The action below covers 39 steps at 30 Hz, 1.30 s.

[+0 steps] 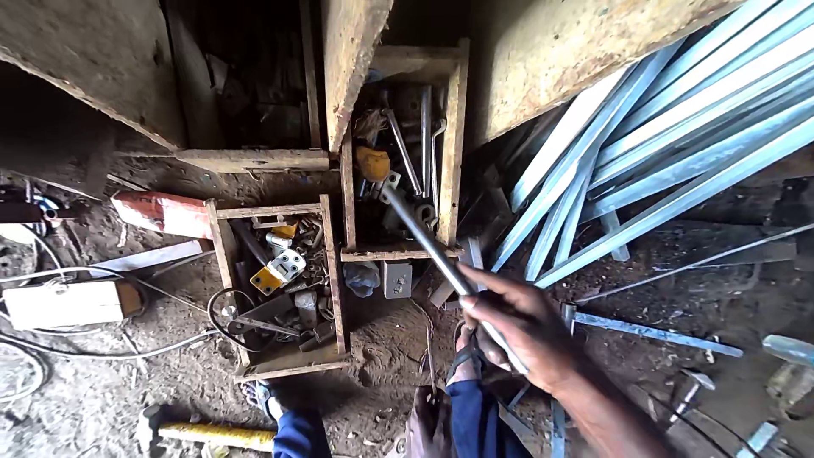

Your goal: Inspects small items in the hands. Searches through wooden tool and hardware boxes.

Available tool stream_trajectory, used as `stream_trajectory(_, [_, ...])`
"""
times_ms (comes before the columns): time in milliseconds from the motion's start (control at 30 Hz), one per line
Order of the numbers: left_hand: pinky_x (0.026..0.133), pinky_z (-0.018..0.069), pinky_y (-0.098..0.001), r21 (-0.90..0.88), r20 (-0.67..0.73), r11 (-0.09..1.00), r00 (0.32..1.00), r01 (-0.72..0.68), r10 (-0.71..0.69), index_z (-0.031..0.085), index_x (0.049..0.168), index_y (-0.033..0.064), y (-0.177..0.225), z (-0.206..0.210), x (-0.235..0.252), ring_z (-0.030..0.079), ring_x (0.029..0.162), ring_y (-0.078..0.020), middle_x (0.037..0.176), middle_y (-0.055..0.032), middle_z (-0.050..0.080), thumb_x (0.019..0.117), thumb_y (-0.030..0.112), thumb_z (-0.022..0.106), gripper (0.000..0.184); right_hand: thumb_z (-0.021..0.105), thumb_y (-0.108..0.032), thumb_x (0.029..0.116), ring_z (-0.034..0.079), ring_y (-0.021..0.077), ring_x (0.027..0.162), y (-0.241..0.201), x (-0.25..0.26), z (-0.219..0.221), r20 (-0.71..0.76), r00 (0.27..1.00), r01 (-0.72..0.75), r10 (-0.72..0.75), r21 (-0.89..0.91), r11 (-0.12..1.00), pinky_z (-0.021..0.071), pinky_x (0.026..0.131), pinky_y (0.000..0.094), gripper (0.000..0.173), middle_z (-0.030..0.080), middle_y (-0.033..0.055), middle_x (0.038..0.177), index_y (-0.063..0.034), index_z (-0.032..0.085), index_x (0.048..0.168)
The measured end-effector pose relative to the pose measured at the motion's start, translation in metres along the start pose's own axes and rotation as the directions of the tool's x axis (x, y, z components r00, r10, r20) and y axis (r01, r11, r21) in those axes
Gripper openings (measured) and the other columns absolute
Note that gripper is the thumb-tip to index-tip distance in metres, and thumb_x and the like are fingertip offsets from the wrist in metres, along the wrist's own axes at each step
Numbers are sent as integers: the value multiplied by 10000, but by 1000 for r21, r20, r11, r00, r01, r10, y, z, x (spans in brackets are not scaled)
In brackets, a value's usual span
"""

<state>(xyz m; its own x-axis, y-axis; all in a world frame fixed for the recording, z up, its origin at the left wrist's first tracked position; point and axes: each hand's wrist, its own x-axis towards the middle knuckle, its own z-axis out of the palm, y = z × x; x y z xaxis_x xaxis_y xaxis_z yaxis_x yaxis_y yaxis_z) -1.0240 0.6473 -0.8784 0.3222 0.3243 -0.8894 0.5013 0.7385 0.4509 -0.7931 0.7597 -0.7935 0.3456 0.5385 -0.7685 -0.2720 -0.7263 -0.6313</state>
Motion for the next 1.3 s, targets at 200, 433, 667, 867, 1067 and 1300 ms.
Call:
stream_trajectory(200, [575,535,-379,-30,-20,999,1000,11,-12,613,1230,65,2,-2,2,590,587,-161,727,-29,633,995,263,619,307,646,-227,1015,474,137,453,15,52,37,-15,995,-100,102,129,987,414,390,267,491,639,114,807,-280,551,1493])
stream_trajectory(433, [593,545,-395,-34,-19,999,1000,3,-4,629,1214,77,5,-5,-4,604,612,-164,757,-30,647,1000,278,616,294,598,-180,1020,456,149,425,29,-26,5,-250,963,-38,98,235,971,399,346,271,451,619,134,783,-204,586,1470])
stream_trajectory(667, [584,551,-381,-69,-23,998,1000,-6,5,613,1233,72,6,-11,-2,609,608,-158,764,-28,653,1001,294,619,321,619,-347,1003,612,172,546,36,-27,2,-169,985,-113,38,-459,881,546,463,365,497,701,44,878,-335,549,1496])
stream_trajectory(867, [596,555,-392,-25,-33,1000,999,-17,16,628,1219,93,3,-8,0,616,618,-154,766,-17,654,996,312,616,313,647,-298,997,544,180,452,-1,4,17,-13,997,68,-78,-346,936,525,419,353,575,656,58,774,-372,478,1542])
stream_trajectory(1067, [600,551,-400,15,-15,1000,1000,-5,6,627,1236,107,3,-5,-1,608,616,-156,762,-12,647,996,355,612,345,637,-271,1015,513,201,435,-23,-18,-7,-109,992,43,-65,-195,980,487,377,328,532,650,114,810,-349,512,1527])
stream_trajectory(1300, [587,543,-398,-1,-35,1000,999,-7,6,633,1217,107,0,-5,-4,597,604,-158,743,-9,637,992,345,613,329,631,-266,1022,553,193,504,13,18,-1,-77,988,-157,137,-420,894,517,467,362,563,647,103,812,-277,463,1560])
